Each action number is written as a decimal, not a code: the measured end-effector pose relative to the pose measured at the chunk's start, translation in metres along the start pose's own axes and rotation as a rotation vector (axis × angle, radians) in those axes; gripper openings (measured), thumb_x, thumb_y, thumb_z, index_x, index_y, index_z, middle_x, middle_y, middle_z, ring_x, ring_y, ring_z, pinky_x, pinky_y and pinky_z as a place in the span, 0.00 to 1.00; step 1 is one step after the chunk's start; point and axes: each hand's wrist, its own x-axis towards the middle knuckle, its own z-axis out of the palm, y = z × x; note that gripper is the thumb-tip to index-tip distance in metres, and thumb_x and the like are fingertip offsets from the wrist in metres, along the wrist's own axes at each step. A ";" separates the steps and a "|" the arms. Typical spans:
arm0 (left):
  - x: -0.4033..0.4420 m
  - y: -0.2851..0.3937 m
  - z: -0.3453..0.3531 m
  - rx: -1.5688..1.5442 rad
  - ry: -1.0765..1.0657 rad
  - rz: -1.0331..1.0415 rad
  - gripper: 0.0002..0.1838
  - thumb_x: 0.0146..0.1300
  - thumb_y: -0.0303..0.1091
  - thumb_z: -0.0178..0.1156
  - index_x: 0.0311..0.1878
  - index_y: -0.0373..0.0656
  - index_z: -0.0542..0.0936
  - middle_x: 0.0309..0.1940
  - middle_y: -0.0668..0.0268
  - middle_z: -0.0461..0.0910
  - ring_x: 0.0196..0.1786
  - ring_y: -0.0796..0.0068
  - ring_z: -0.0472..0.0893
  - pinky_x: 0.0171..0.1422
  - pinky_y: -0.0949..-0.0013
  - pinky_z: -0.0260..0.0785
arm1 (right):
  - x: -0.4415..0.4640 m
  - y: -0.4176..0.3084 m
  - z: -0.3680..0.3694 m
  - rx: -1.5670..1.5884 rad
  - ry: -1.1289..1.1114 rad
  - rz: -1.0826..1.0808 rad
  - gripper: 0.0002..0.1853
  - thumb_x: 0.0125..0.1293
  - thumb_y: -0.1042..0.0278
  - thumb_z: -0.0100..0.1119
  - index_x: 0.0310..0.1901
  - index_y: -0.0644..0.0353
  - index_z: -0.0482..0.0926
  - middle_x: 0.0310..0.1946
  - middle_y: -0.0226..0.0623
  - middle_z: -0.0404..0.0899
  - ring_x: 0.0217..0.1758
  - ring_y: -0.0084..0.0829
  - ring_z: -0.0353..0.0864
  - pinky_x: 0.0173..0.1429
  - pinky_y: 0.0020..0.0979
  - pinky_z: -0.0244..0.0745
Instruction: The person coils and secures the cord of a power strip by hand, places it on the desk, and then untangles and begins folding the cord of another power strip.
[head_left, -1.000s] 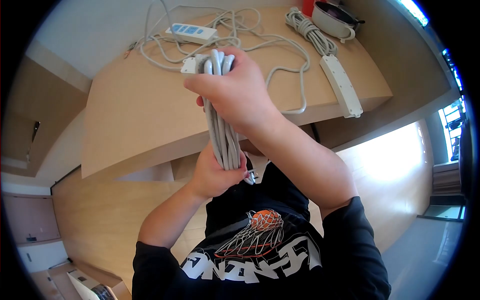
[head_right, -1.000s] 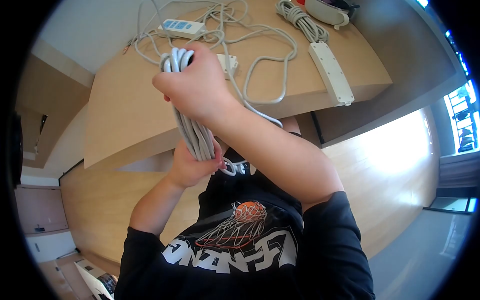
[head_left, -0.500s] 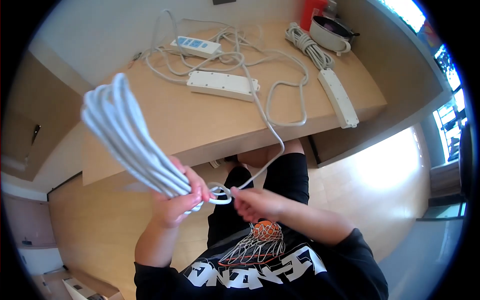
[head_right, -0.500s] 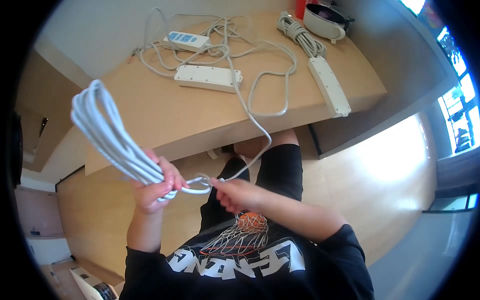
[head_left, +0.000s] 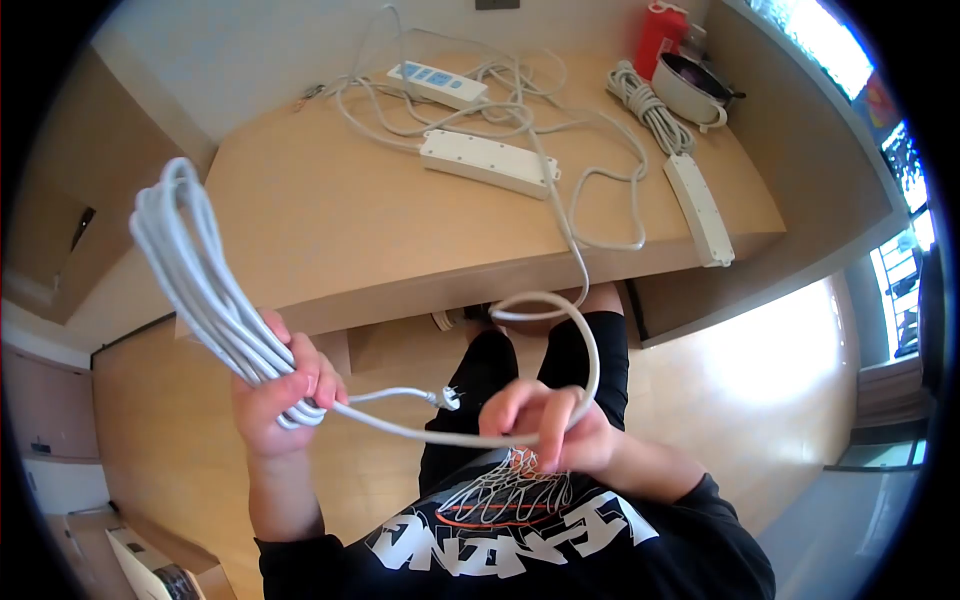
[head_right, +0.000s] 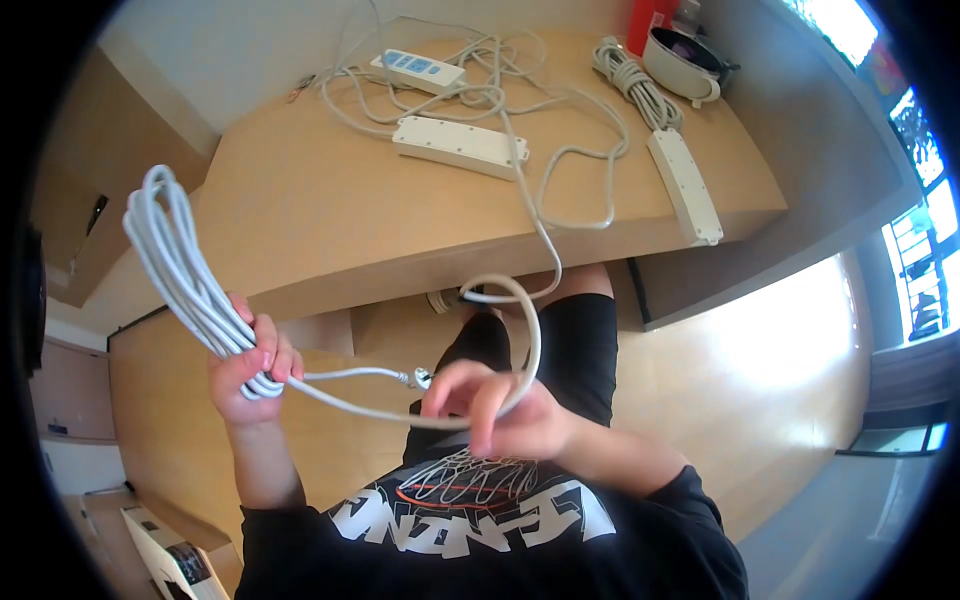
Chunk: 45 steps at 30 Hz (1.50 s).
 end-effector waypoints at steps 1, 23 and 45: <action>-0.002 0.003 -0.005 -0.008 0.009 -0.040 0.21 0.59 0.21 0.60 0.54 0.44 0.66 0.26 0.61 0.74 0.29 0.66 0.81 0.38 0.58 0.81 | 0.002 -0.013 0.000 -0.286 -0.117 0.018 0.05 0.65 0.78 0.62 0.40 0.58 0.81 0.55 0.49 0.75 0.56 0.41 0.77 0.60 0.39 0.71; -0.018 -0.111 0.068 0.161 -0.166 -0.567 0.19 0.54 0.26 0.73 0.48 0.37 0.77 0.33 0.64 0.83 0.37 0.77 0.82 0.40 0.74 0.73 | 0.066 0.039 -0.013 -0.870 0.685 -0.504 0.14 0.67 0.80 0.51 0.53 0.63 0.74 0.54 0.41 0.62 0.52 0.30 0.65 0.59 0.30 0.63; -0.023 -0.136 0.053 -0.358 -0.247 -0.772 0.28 0.54 0.26 0.67 0.59 0.40 0.70 0.38 0.52 0.80 0.39 0.49 0.84 0.40 0.57 0.78 | 0.071 0.026 -0.028 -1.073 0.533 0.001 0.63 0.60 0.78 0.70 0.79 0.46 0.24 0.72 0.50 0.51 0.68 0.32 0.64 0.68 0.37 0.66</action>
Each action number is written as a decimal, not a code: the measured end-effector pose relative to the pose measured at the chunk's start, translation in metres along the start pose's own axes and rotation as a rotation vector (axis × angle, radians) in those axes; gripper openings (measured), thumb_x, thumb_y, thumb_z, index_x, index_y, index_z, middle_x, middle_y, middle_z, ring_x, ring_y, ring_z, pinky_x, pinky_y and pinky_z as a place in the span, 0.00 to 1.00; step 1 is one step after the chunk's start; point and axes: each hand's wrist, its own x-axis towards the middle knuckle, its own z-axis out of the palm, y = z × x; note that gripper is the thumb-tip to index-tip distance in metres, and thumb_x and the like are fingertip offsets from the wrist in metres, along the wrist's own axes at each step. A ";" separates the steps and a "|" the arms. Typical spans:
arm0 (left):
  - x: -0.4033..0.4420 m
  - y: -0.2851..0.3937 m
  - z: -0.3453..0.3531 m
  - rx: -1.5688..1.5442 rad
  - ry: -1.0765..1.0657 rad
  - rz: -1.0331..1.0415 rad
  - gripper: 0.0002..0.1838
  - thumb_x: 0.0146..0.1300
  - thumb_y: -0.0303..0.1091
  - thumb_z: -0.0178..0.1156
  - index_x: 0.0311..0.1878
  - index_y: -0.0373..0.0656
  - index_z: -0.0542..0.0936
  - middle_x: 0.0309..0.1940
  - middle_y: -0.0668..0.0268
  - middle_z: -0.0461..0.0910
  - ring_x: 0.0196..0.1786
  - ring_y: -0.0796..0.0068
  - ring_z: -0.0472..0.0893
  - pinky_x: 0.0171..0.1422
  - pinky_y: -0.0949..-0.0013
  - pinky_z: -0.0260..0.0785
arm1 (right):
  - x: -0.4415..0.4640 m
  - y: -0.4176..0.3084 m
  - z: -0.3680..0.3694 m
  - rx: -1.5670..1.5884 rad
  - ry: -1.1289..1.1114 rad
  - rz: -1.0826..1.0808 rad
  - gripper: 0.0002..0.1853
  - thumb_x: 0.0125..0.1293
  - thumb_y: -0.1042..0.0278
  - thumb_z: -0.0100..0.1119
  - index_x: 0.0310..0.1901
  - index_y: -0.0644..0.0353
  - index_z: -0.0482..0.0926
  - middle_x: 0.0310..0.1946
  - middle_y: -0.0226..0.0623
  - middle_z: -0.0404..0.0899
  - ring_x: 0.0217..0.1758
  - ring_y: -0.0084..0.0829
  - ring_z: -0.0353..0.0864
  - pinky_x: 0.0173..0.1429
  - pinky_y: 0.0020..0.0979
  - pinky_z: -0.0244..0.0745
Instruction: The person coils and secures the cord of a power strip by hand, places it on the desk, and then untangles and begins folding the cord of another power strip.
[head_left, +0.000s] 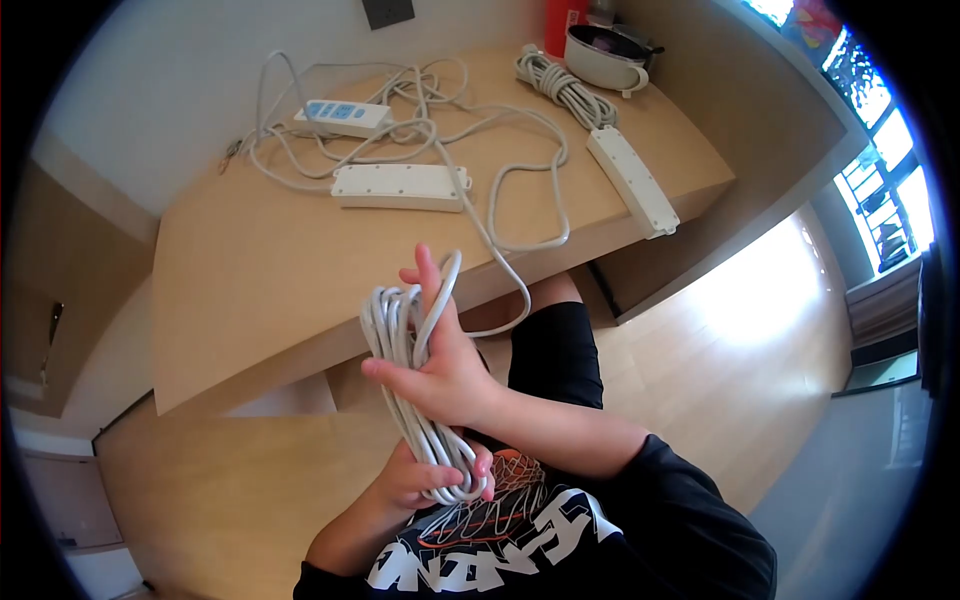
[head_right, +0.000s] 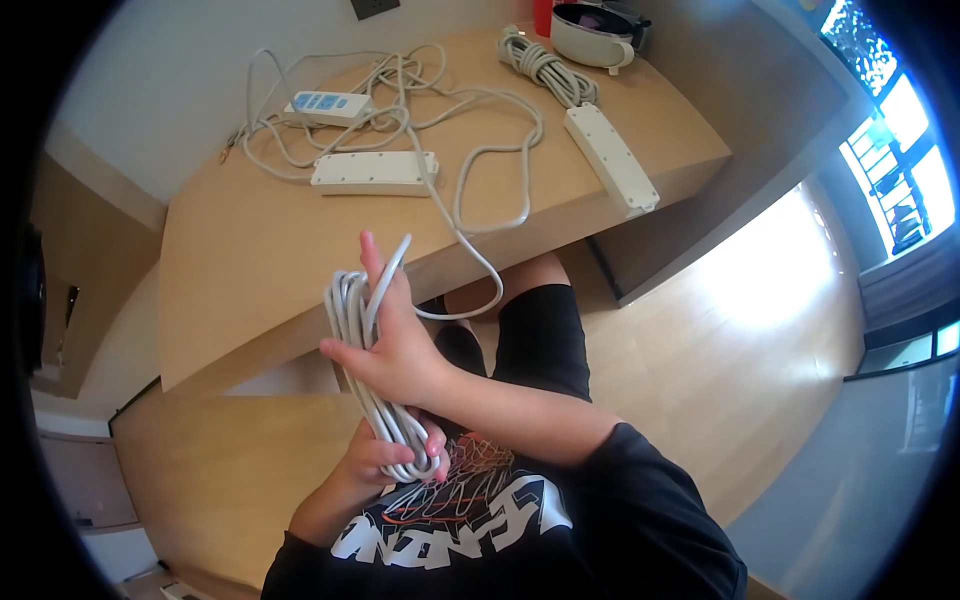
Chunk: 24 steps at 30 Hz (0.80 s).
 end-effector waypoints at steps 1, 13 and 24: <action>0.000 0.000 0.001 0.009 0.004 0.009 0.30 0.54 0.24 0.67 0.61 0.43 0.69 0.38 0.52 0.79 0.39 0.50 0.84 0.42 0.57 0.78 | 0.004 -0.004 -0.002 0.087 -0.004 0.050 0.63 0.60 0.77 0.70 0.79 0.46 0.24 0.71 0.50 0.53 0.66 0.30 0.66 0.66 0.36 0.67; -0.001 0.017 0.006 0.320 0.036 -0.002 0.22 0.55 0.18 0.65 0.52 0.39 0.71 0.37 0.60 0.81 0.41 0.67 0.84 0.48 0.65 0.77 | 0.029 -0.044 -0.017 0.494 -0.124 0.451 0.47 0.51 0.76 0.75 0.70 0.64 0.55 0.39 0.37 0.80 0.41 0.25 0.81 0.48 0.29 0.78; -0.002 0.017 -0.011 0.159 -0.089 -0.056 0.15 0.52 0.20 0.67 0.45 0.38 0.77 0.38 0.56 0.84 0.43 0.61 0.85 0.54 0.58 0.77 | 0.036 -0.030 -0.001 0.403 -0.146 0.306 0.31 0.56 0.66 0.73 0.56 0.67 0.67 0.34 0.38 0.80 0.32 0.35 0.84 0.39 0.35 0.79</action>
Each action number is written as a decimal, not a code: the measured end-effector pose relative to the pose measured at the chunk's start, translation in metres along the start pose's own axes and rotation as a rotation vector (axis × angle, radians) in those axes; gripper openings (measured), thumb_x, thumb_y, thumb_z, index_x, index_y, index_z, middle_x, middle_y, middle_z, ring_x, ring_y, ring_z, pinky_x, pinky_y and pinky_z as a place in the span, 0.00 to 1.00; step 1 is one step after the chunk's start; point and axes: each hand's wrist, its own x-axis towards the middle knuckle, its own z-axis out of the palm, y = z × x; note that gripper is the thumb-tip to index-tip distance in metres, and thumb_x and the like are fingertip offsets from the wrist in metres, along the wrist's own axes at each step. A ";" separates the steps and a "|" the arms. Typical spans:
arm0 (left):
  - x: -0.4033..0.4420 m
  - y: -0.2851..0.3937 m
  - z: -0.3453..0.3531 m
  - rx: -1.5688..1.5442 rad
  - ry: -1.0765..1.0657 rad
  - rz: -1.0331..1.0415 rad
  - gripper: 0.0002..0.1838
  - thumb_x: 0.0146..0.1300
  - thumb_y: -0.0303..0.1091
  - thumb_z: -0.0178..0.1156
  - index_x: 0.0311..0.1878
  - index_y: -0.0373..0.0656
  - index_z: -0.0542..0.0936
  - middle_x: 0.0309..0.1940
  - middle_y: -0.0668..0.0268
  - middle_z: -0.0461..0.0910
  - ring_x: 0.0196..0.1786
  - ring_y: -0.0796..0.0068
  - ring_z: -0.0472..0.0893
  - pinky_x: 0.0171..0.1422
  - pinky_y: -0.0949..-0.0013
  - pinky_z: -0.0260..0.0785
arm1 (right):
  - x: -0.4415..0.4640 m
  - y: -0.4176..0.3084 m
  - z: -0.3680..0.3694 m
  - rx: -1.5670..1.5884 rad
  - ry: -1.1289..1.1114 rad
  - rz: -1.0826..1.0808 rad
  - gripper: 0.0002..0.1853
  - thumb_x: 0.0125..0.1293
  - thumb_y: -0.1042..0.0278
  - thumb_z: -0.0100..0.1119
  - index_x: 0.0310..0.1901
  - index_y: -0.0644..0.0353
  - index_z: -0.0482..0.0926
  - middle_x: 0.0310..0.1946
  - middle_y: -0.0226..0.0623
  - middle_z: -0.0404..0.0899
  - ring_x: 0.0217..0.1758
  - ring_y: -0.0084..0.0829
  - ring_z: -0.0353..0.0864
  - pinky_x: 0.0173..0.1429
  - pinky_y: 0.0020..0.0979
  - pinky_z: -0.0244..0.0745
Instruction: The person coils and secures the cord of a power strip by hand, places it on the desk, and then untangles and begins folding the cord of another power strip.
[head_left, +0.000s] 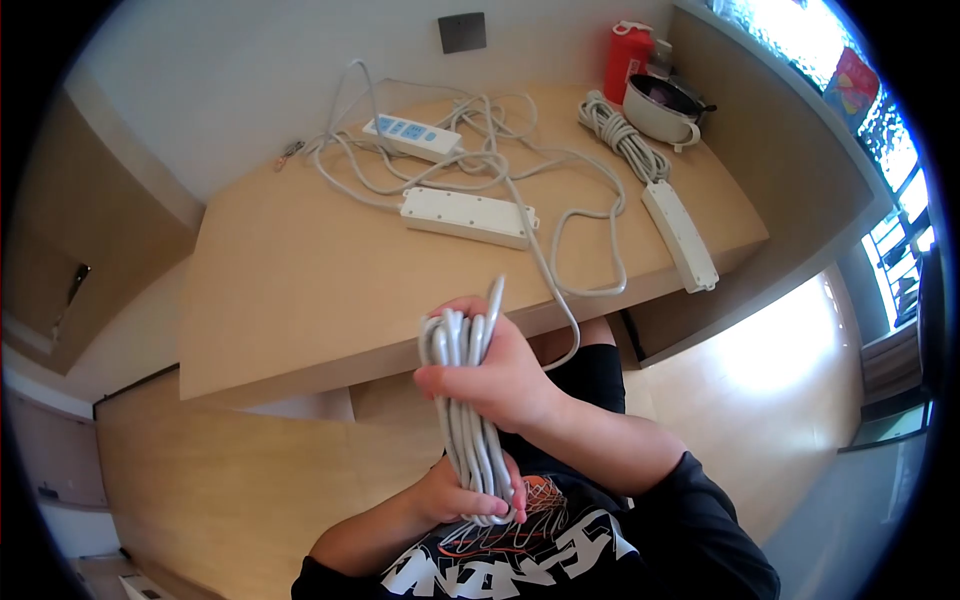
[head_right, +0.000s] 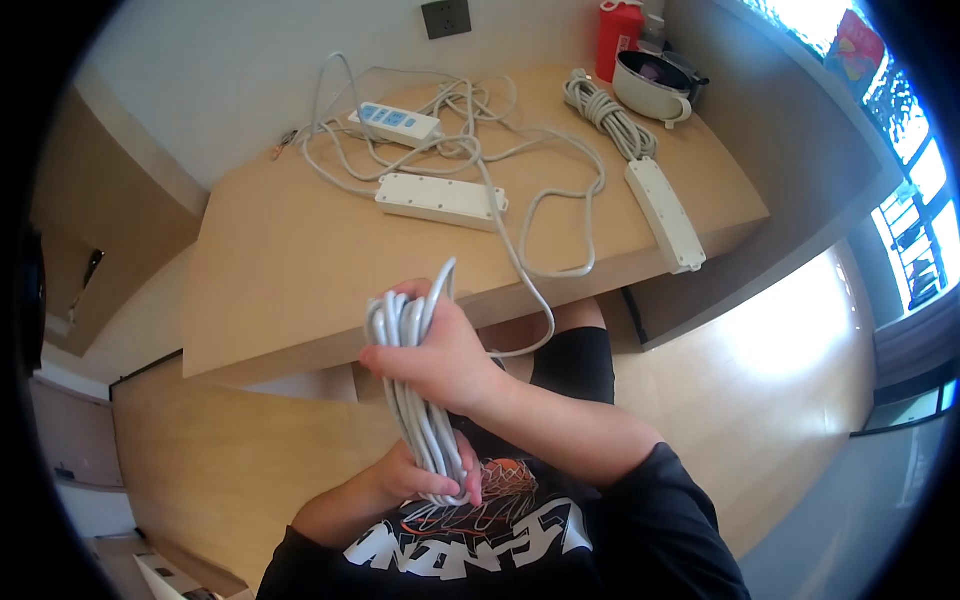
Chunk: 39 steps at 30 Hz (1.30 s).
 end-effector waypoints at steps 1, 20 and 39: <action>-0.002 -0.003 -0.002 0.003 0.019 0.032 0.14 0.53 0.20 0.67 0.43 0.39 0.77 0.37 0.58 0.83 0.42 0.61 0.85 0.54 0.57 0.76 | 0.005 0.002 0.001 -0.127 -0.031 -0.075 0.32 0.58 0.62 0.73 0.58 0.68 0.67 0.34 0.40 0.81 0.32 0.38 0.84 0.40 0.37 0.79; -0.038 0.030 -0.027 -0.190 -0.166 0.645 0.14 0.50 0.14 0.64 0.40 0.39 0.76 0.33 0.57 0.81 0.40 0.51 0.84 0.43 0.54 0.80 | 0.132 -0.169 -0.158 -0.083 0.210 0.289 0.13 0.74 0.56 0.49 0.32 0.51 0.72 0.18 0.23 0.67 0.18 0.21 0.67 0.21 0.25 0.63; -0.090 0.036 -0.013 0.033 -0.134 0.729 0.11 0.60 0.20 0.64 0.43 0.40 0.73 0.34 0.59 0.80 0.40 0.52 0.83 0.41 0.54 0.78 | 0.193 -0.352 -0.124 -0.369 0.219 -0.295 0.14 0.78 0.55 0.46 0.44 0.57 0.72 0.17 0.18 0.56 0.15 0.15 0.54 0.19 0.22 0.54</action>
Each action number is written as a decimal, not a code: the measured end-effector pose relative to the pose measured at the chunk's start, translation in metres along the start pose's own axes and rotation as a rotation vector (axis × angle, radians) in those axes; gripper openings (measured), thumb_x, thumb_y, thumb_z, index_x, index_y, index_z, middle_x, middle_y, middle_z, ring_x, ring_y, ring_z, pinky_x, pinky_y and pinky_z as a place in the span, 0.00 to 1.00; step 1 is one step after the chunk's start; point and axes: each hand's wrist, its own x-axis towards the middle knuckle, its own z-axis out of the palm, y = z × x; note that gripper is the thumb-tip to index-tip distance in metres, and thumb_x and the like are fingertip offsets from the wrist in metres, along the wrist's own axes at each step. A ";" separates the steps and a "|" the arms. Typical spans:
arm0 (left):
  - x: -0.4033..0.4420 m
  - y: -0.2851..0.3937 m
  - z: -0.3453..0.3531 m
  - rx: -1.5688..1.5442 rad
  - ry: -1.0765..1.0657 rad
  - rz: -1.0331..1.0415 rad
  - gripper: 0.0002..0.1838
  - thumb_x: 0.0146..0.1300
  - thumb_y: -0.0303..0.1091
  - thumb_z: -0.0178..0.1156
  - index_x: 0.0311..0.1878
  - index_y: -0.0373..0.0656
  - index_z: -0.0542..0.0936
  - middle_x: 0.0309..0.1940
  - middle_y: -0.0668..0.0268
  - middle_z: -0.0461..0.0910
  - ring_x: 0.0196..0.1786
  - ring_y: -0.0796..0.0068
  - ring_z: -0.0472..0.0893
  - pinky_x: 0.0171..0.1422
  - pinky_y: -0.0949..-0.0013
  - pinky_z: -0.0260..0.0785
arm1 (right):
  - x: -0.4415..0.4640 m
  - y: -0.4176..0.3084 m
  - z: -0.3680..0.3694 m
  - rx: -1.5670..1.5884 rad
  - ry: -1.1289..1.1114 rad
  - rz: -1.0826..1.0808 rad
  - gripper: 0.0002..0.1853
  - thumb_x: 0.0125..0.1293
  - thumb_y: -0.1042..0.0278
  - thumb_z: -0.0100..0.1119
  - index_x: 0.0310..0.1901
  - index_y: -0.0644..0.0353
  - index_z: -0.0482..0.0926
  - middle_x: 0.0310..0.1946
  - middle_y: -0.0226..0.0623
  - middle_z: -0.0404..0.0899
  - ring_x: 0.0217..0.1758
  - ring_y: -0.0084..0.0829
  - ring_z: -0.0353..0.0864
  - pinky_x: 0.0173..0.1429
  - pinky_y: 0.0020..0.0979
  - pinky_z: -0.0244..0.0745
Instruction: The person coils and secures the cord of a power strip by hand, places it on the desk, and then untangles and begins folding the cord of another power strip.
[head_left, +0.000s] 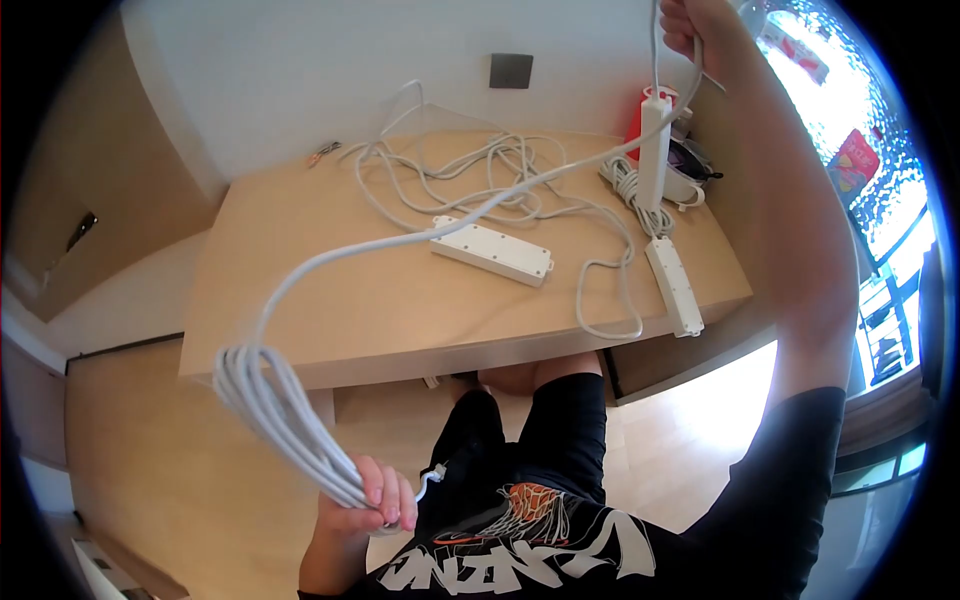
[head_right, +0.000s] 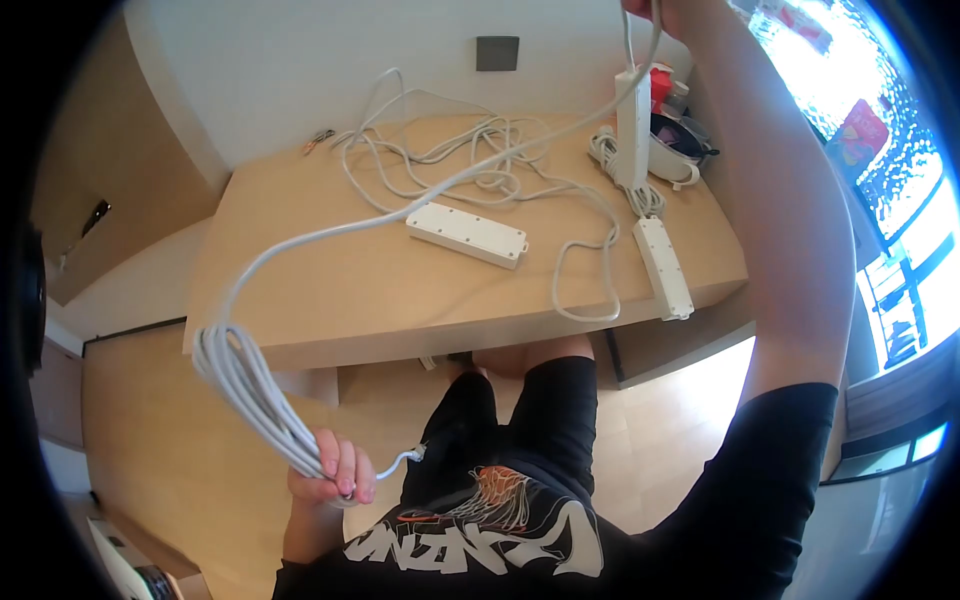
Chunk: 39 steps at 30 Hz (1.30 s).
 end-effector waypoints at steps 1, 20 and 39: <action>0.000 0.000 0.001 0.013 0.020 -0.027 0.11 0.59 0.21 0.64 0.43 0.41 0.73 0.34 0.59 0.80 0.40 0.53 0.83 0.41 0.54 0.78 | 0.001 0.010 -0.008 0.019 0.008 -0.008 0.14 0.78 0.55 0.46 0.44 0.57 0.73 0.17 0.18 0.56 0.15 0.15 0.54 0.19 0.22 0.53; 0.032 -0.018 0.026 0.058 0.227 -0.323 0.10 0.55 0.19 0.66 0.37 0.40 0.76 0.29 0.61 0.80 0.34 0.65 0.84 0.39 0.64 0.77 | -0.224 0.173 -0.044 -0.566 0.038 0.293 0.15 0.77 0.57 0.50 0.37 0.60 0.76 0.21 0.29 0.73 0.24 0.19 0.71 0.31 0.24 0.65; 0.072 -0.096 0.030 0.431 0.356 -0.621 0.13 0.53 0.22 0.71 0.39 0.39 0.77 0.31 0.62 0.80 0.37 0.63 0.85 0.43 0.60 0.79 | -0.322 0.164 0.151 0.497 -0.338 0.649 0.22 0.56 0.74 0.72 0.48 0.63 0.69 0.29 0.36 0.79 0.27 0.28 0.82 0.32 0.31 0.80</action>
